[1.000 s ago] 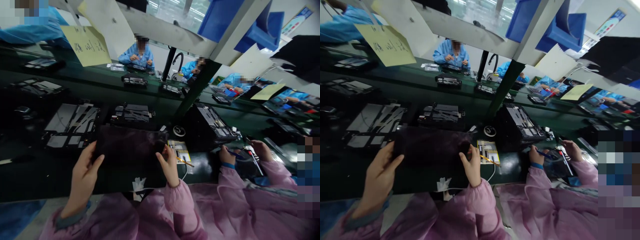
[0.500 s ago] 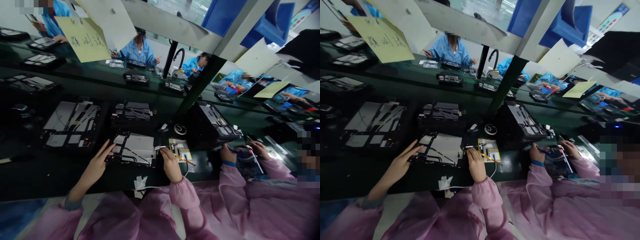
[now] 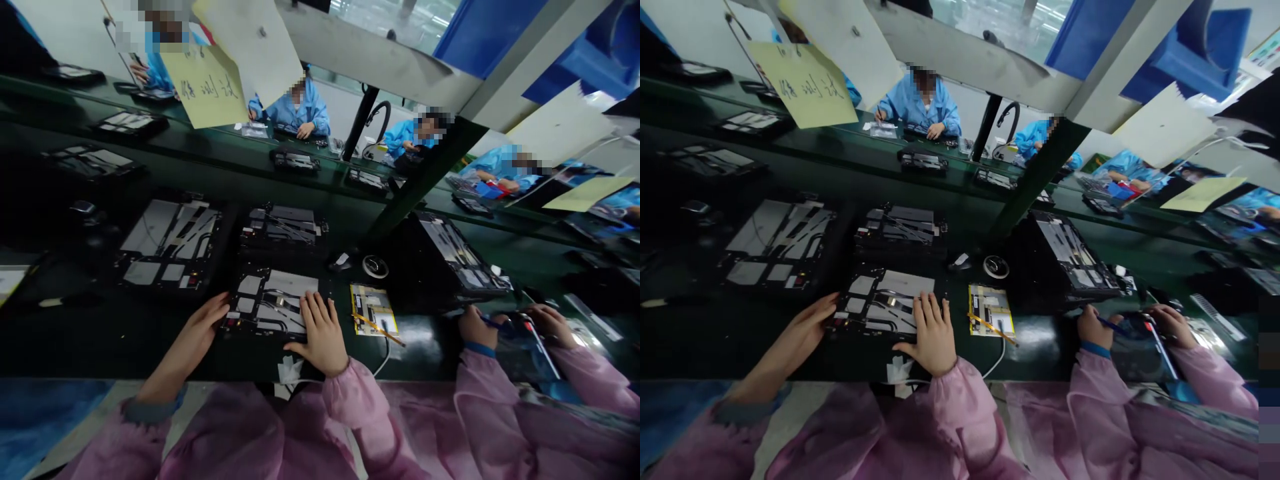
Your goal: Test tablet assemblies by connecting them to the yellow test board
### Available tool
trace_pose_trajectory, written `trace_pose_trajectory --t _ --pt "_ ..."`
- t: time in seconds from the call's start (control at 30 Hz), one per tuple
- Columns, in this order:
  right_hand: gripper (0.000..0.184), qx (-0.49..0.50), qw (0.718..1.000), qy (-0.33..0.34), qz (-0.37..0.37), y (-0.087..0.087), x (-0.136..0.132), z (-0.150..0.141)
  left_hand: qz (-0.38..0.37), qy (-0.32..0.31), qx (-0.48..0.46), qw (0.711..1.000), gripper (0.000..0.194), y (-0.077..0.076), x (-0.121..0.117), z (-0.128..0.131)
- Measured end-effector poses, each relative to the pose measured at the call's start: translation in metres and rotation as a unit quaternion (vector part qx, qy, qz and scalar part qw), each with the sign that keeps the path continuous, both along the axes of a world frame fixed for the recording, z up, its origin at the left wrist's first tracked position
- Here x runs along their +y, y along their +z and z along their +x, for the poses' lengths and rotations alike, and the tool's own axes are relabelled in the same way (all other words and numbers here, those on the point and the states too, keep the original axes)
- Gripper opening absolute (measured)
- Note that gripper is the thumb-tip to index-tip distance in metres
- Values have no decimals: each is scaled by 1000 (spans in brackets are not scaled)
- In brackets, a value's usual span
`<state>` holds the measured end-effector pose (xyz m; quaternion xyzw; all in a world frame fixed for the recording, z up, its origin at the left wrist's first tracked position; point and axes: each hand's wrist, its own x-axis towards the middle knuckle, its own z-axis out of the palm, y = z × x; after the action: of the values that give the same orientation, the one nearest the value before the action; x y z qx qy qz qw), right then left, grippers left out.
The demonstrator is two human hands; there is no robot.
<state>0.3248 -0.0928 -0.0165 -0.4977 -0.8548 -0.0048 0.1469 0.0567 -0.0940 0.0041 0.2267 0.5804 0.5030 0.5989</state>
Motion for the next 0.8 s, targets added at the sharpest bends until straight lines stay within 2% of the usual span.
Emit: trace_pose_trajectory --t 0.13,0.2,0.27,0.33,0.4,0.47,0.53,0.6,0.67,0.73,0.8 --pt "93 7 999 52 6 3 -2 5 -24 -50 -104 993 66 11 -2 17" --pt "88 5 997 75 17 7 -7 3 -20 -53 -109 992 71 16 -11 27" --pt "81 1 996 76 47 17 -14 -2 6 -35 -86 996 70 29 -21 34" --pt "75 -1 994 51 99 36 -17 -6 52 -22 -58 997 67 51 -23 40" --pt "72 1 988 23 156 64 -8 -6 111 -27 -54 992 67 79 -12 43" --pt "72 6 979 17 203 97 20 0 195 -52 -99 974 69 104 12 46" --pt "70 12 970 21 243 128 69 10 285 -83 -168 940 71 114 42 49" --pt "69 -10 976 13 218 150 133 21 315 -97 -172 928 77 104 67 51" --pt "73 -39 986 1 164 160 202 31 271 -113 -144 945 84 77 80 53" --pt "79 -76 994 -13 77 156 266 37 192 -192 -115 956 86 44 81 55" --pt "77 -122 991 -55 -24 139 315 41 153 -306 -74 937 74 17 77 55"
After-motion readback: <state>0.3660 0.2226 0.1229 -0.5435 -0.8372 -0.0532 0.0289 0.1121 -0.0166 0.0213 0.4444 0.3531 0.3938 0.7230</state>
